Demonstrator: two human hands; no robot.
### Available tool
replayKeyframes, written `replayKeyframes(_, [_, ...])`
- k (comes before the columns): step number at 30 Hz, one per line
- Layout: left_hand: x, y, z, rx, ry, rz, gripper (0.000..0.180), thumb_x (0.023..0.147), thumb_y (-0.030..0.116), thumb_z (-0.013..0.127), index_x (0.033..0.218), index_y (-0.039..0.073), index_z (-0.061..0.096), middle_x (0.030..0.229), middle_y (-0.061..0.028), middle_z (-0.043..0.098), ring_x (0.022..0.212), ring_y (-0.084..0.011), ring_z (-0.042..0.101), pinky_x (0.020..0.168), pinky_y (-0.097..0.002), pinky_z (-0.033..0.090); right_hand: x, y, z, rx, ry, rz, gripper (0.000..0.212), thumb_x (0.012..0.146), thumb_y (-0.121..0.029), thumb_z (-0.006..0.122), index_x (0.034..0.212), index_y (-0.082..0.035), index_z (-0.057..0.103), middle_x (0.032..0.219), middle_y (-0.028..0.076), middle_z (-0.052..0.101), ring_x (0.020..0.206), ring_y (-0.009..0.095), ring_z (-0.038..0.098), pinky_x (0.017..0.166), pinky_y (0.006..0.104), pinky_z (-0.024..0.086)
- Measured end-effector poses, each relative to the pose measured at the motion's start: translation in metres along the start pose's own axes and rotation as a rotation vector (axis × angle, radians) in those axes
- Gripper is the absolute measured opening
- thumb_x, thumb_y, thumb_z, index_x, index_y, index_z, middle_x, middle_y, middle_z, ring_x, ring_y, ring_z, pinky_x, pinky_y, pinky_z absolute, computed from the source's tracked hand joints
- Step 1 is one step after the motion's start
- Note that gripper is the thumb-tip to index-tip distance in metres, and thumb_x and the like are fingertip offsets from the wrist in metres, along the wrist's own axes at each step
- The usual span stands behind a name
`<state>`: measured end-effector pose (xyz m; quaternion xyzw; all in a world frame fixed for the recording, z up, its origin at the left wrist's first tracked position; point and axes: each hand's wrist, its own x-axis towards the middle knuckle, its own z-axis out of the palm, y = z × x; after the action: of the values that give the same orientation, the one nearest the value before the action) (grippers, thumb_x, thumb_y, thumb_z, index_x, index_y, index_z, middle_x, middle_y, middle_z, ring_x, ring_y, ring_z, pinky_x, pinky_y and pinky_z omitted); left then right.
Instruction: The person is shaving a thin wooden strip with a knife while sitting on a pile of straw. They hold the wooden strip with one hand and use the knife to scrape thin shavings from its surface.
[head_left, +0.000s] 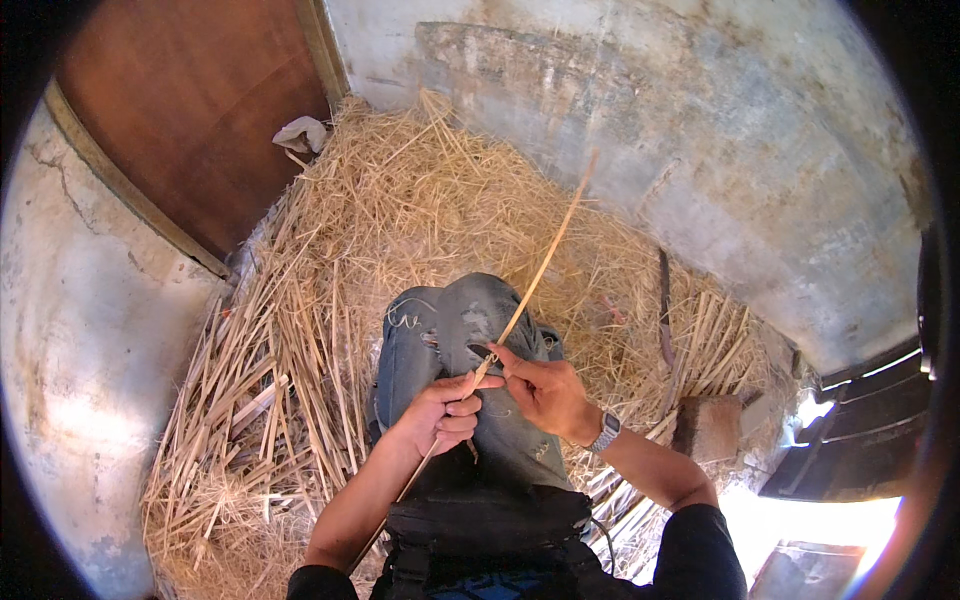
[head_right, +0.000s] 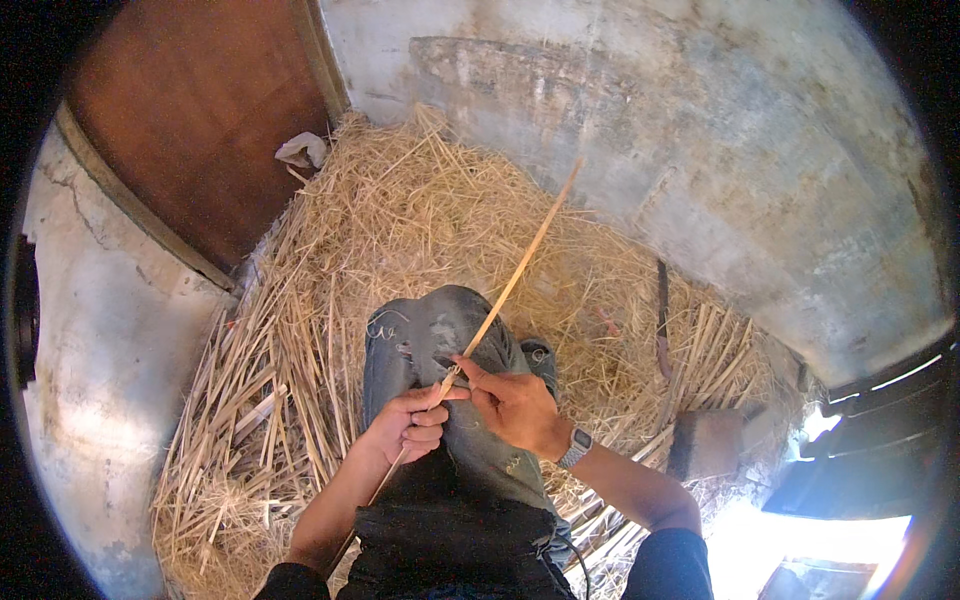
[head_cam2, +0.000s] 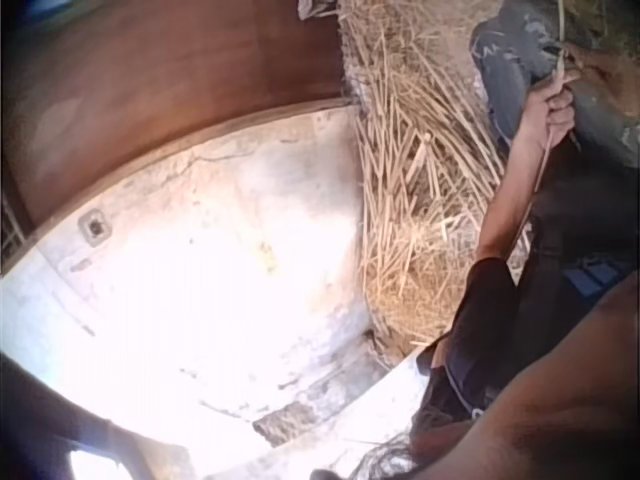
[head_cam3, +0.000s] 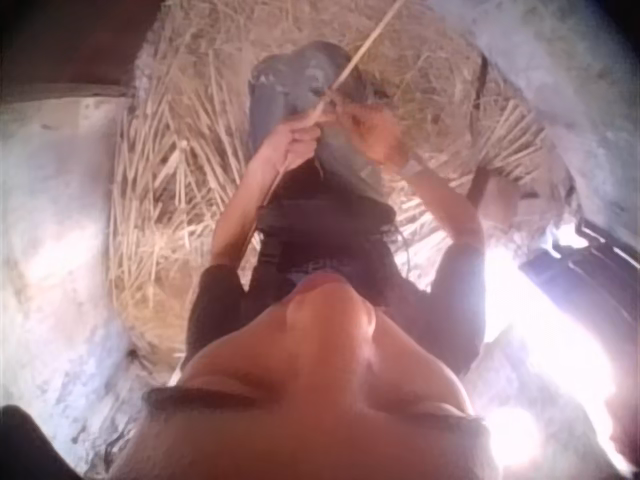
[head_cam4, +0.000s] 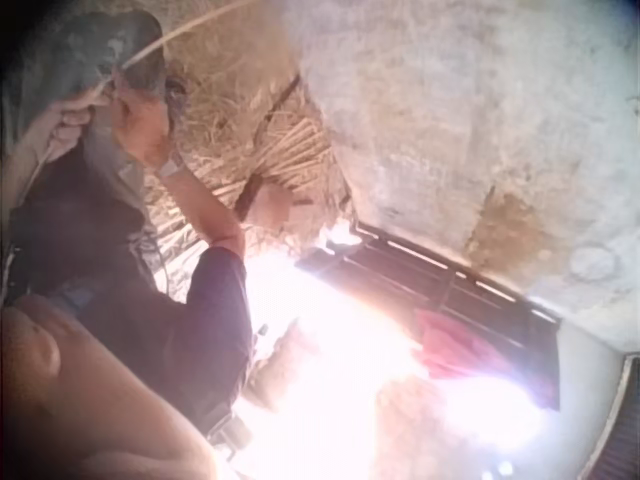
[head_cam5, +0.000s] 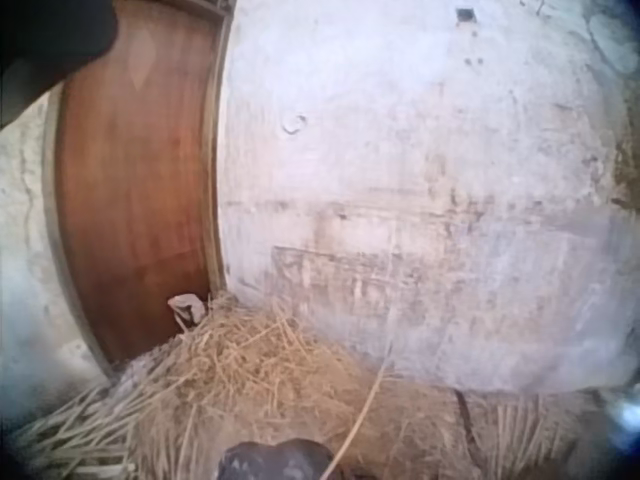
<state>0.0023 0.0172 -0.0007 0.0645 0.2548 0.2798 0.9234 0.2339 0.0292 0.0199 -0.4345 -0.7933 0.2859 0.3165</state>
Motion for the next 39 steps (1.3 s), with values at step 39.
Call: replayKeyframes(39, [-0.008,-0.017,0.018,0.706,0.338,0.442,0.04,0.109,0.035,0.052,0.133,0.004,0.063,0.059,0.0047,0.04,0.045,-0.0047,0.036,0.041,-0.0235,0.028,0.011,-0.012,-0.032,0.1,0.134,0.19,0.017,0.097,-0.021,0.069,0.09,-0.005,0.068,0.063,0.011,0.056,0.055,0.017,0.055,0.053,0.0352,0.044])
